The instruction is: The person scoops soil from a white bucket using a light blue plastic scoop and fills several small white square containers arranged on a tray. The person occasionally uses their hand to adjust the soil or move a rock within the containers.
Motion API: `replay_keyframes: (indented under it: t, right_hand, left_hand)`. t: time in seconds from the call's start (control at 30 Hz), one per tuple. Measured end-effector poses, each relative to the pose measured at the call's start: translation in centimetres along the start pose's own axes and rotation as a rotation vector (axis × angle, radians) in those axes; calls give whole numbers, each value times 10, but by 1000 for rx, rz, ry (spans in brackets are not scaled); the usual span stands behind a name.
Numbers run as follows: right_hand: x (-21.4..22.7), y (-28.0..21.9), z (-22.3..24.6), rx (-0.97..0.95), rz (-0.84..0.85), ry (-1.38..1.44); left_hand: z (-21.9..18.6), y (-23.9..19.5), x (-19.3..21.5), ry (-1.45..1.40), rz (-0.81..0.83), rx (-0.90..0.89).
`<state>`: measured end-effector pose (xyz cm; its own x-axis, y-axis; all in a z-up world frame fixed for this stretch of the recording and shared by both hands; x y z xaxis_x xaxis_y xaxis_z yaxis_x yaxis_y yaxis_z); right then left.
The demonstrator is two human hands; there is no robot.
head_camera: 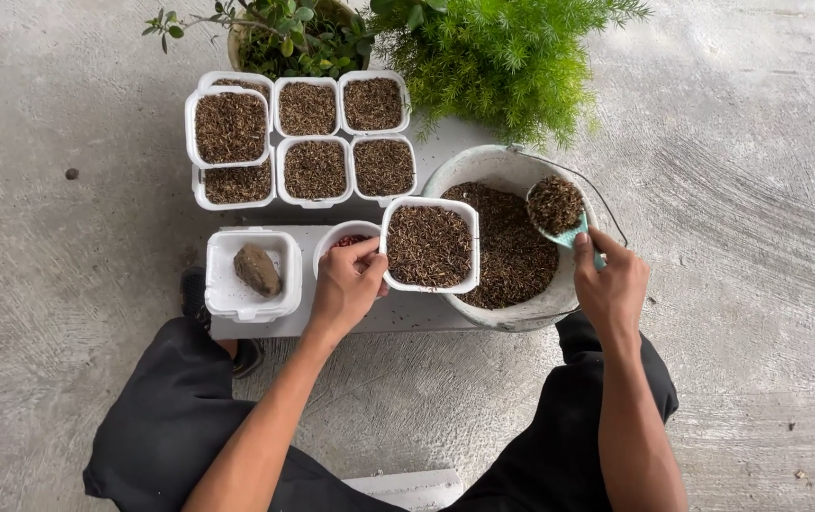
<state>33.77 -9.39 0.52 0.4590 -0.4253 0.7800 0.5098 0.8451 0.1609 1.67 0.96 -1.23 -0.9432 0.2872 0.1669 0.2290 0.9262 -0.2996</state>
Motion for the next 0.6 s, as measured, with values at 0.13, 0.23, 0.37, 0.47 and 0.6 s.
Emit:
replay_keyframes:
  t: [0.13,0.23,0.37,0.47,0.6]
  right_hand:
    - [-1,-6,2,62,-9,-82]
    - [1,-11,-5,77,-6,-108]
    - [6,-16,6,105,-21,-92]
    - [8,-16,-1,152,-96,-125]
    - [4,-16,-1,57,10,-108]
  left_hand:
    - [-1,2,1,19,-1,-11]
    - [2,2,0,11,6,-10]
    - [-9,-2,2,20,0,-15]
    - [-11,-2,4,34,-5,-30]
    - [-6,2,5,63,11,-31]
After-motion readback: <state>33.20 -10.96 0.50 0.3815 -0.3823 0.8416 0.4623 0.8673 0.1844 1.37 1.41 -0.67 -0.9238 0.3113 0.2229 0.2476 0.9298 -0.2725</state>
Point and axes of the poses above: each hand's wrist, its own y-axis towards the middle knuckle, its own x-axis out of the back of the hand, z = x × y, the point moved 1 cm from there along y, towards the middle knuckle, and after that the axes turned 2 degrees about x, right-handed, at the moved point
